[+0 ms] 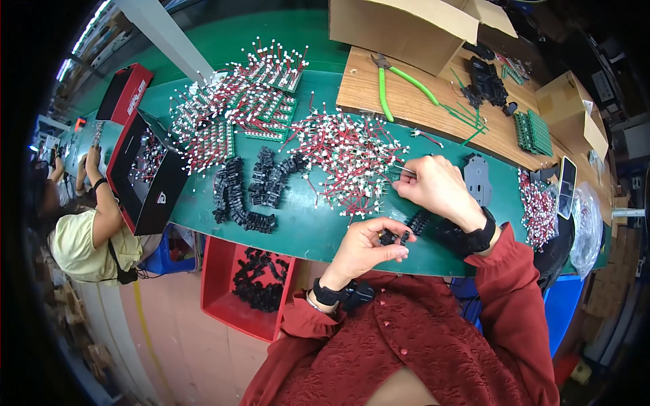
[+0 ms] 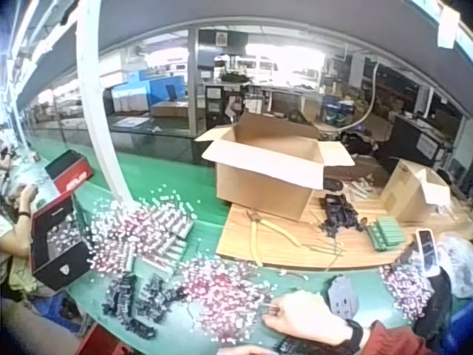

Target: The person assembles small electronic components by inserting red and white wires into black plastic housings. They repeatedly pick up a housing, insert wires, and place the assembled unit on the table. The workspace contains piles of loose wires and finished assemblies.

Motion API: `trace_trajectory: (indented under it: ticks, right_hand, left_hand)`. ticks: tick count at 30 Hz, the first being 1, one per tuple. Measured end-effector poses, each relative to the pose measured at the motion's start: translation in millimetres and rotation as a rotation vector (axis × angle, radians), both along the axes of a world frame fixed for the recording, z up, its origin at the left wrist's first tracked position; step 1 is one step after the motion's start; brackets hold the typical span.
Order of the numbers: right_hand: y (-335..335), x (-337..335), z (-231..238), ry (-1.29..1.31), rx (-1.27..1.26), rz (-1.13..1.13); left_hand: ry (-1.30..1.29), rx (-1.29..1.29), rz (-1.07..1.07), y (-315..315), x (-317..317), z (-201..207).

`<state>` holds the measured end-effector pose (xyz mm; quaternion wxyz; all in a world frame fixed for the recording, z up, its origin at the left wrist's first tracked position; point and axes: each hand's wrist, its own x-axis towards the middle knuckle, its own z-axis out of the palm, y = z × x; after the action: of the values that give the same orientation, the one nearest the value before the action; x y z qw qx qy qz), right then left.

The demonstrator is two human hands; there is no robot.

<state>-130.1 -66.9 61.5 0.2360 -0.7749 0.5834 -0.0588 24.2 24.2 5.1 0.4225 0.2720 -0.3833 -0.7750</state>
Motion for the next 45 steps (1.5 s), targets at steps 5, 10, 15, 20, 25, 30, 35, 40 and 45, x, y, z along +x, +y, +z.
trace_trajectory:
  ticks: [5, 10, 15, 20, 25, 30, 35, 40, 45]
  right_hand:
    - [-23, -5, 10, -0.179, -0.165, -0.089]
    - [-49, 2, -7, 0.067, -0.162, -0.031]
    - [-46, 1, 0, -0.004, -0.126, -0.088]
    - [-54, -11, 22, -0.164, -0.08, -0.001]
    - [-83, -12, 16, -0.217, -0.226, -0.108]
    - [-78, -7, 4, -0.194, -0.425, -0.224]
    - [-79, -15, 4, -0.269, -0.306, -0.193]
    - [-64, -18, 5, -0.058, -0.169, -0.065]
    - [-58, -5, -9, 0.193, -0.307, -0.018]
  left_hand:
    - [0.025, 0.007, 0.003, 0, 0, -1]
    - [0.05, 0.023, 0.005, 0, -1, -1]
    - [0.056, 0.026, 0.004, 0, 0, -3]
    - [0.039, 0.022, -0.004, 1, 0, -2]
    - [0.042, 0.021, -0.015, -1, 0, -1]
    - [0.028, 0.03, -0.007, -1, 0, 1]
    - [0.033, 0.045, -0.013, 0, 0, 0]
    - [0.044, 0.04, -0.011, -1, -2, 1]
    - [0.063, 0.025, 0.0, -1, -3, -1]
